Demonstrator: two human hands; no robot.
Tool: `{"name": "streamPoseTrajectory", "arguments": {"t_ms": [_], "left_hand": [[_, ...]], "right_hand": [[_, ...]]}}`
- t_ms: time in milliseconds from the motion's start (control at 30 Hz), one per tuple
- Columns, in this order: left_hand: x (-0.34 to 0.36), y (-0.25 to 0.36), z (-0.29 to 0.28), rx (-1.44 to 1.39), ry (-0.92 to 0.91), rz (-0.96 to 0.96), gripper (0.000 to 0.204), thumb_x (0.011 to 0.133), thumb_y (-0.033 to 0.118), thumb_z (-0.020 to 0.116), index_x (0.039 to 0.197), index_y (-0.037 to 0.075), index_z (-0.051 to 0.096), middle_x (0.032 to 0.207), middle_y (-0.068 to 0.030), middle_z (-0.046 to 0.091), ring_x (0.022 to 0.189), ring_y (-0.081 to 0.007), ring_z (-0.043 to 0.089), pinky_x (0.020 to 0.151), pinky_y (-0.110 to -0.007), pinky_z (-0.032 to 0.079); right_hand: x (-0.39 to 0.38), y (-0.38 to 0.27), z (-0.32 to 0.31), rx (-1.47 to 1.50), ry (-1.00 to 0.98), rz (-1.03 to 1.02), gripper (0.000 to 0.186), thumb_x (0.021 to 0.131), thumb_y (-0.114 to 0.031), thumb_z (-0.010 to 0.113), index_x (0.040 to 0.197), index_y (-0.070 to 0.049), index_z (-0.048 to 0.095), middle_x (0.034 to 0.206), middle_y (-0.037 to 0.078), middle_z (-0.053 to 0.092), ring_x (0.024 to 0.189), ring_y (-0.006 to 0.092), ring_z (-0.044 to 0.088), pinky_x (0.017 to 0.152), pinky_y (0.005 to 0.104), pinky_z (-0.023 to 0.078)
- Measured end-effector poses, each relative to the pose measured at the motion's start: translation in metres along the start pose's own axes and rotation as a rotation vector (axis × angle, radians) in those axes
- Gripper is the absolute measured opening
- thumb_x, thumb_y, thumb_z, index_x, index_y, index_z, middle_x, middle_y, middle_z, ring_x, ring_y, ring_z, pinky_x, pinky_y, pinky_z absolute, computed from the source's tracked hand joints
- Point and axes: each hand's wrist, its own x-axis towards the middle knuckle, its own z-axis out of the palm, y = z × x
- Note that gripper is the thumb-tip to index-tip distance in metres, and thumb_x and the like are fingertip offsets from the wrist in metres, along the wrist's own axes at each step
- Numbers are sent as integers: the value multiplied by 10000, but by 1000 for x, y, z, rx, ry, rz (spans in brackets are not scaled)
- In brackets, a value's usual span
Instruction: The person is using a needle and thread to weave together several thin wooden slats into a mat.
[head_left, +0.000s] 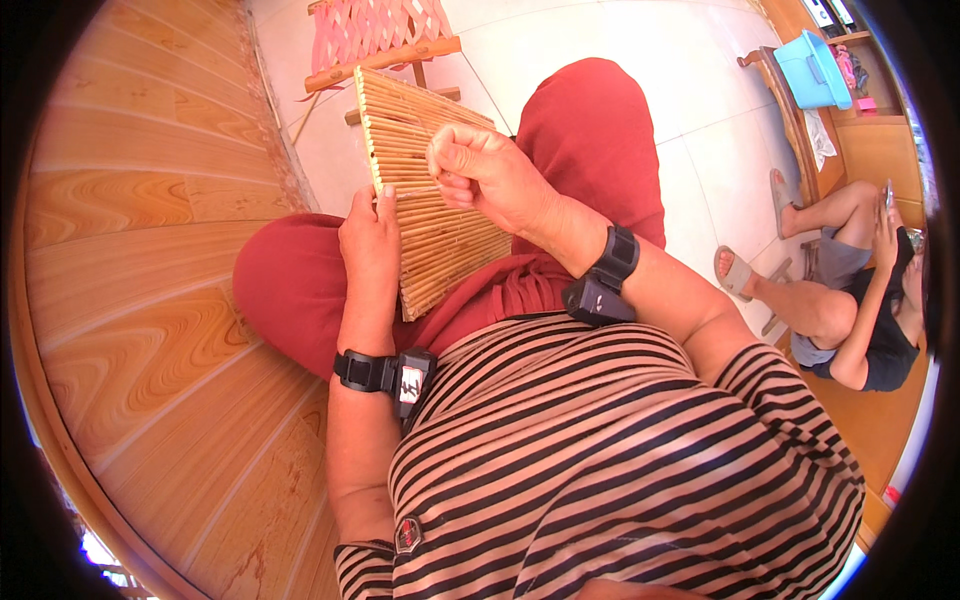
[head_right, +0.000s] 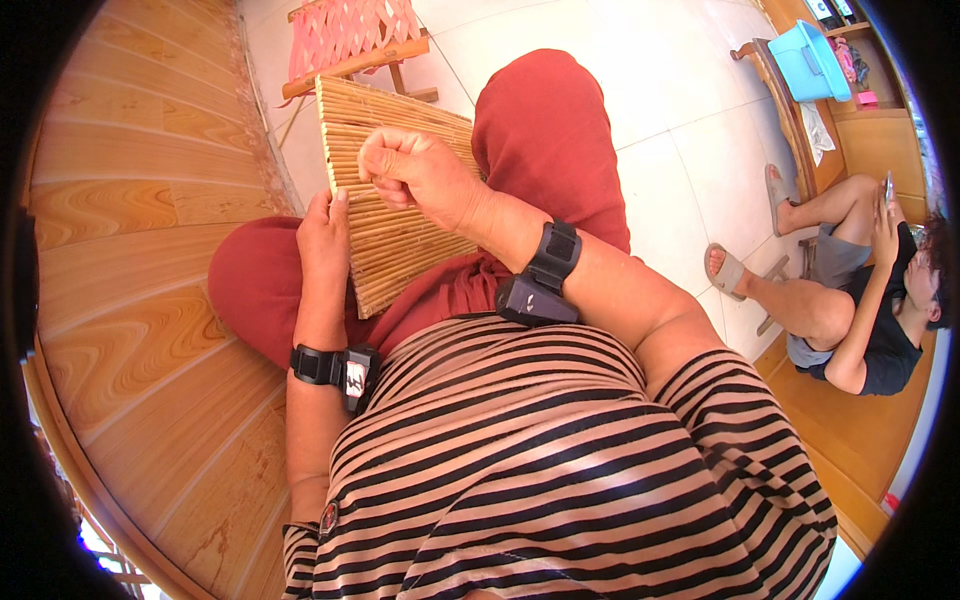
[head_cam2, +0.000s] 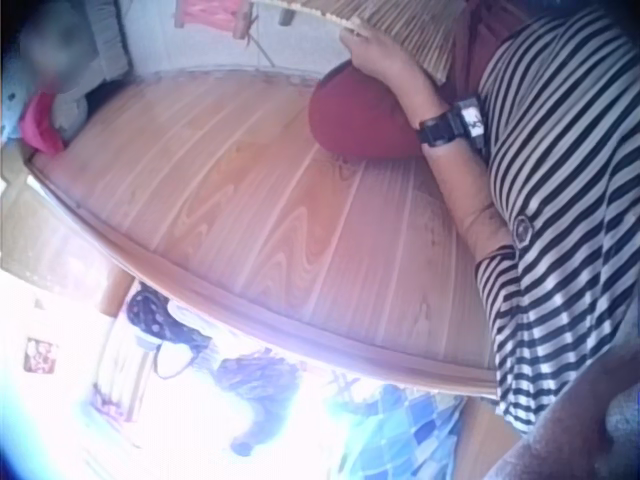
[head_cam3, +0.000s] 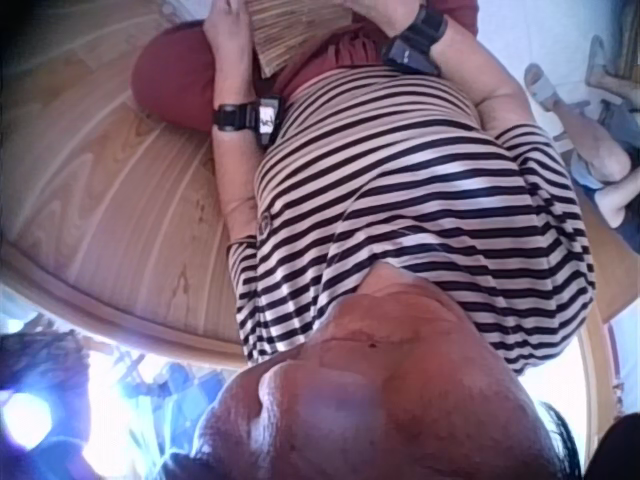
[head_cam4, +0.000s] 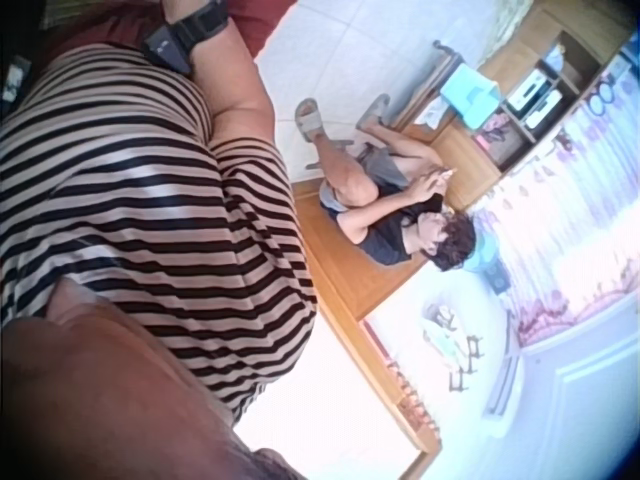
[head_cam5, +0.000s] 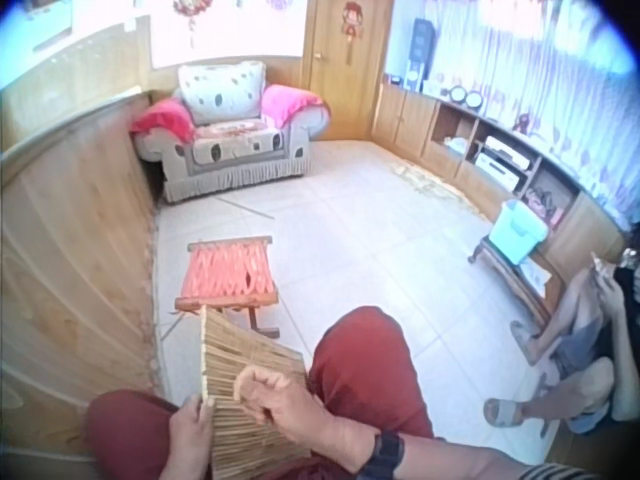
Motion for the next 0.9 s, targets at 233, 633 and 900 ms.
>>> {"name": "streamPoseTrajectory", "arguments": {"t_ms": [233, 633, 900], "left_hand": [[-3, 14, -5, 177, -20, 83, 311, 973, 317, 515, 1051, 16, 539, 831, -270, 648, 817, -458, 625, 709, -532, 479], [-1, 10, 2, 429, 20, 48, 253, 988, 248, 447, 983, -2, 489, 800, -296, 636, 804, -486, 608, 701, -569, 468], [-23, -15, 3, -550, -139, -216, 347, 922, 183, 636, 1201, -6, 558, 1004, -101, 674, 900, -166, 623, 794, -310, 495]], "right_hand": [[-10, -3, 4, 61, 95, 103, 244, 980, -275, 561, 829, -85, 542, 638, -68, 397, 529, 19, 321, 470, 173, 284], [-40, -1, -33, -621, 85, -59, 190, 965, -188, 575, 858, -34, 604, 718, -48, 518, 695, 24, 463, 623, 197, 394], [-7, 3, -28, -680, 246, -61, 175, 921, -169, 599, 817, -34, 641, 692, -48, 573, 585, 60, 484, 558, 235, 417]]}}
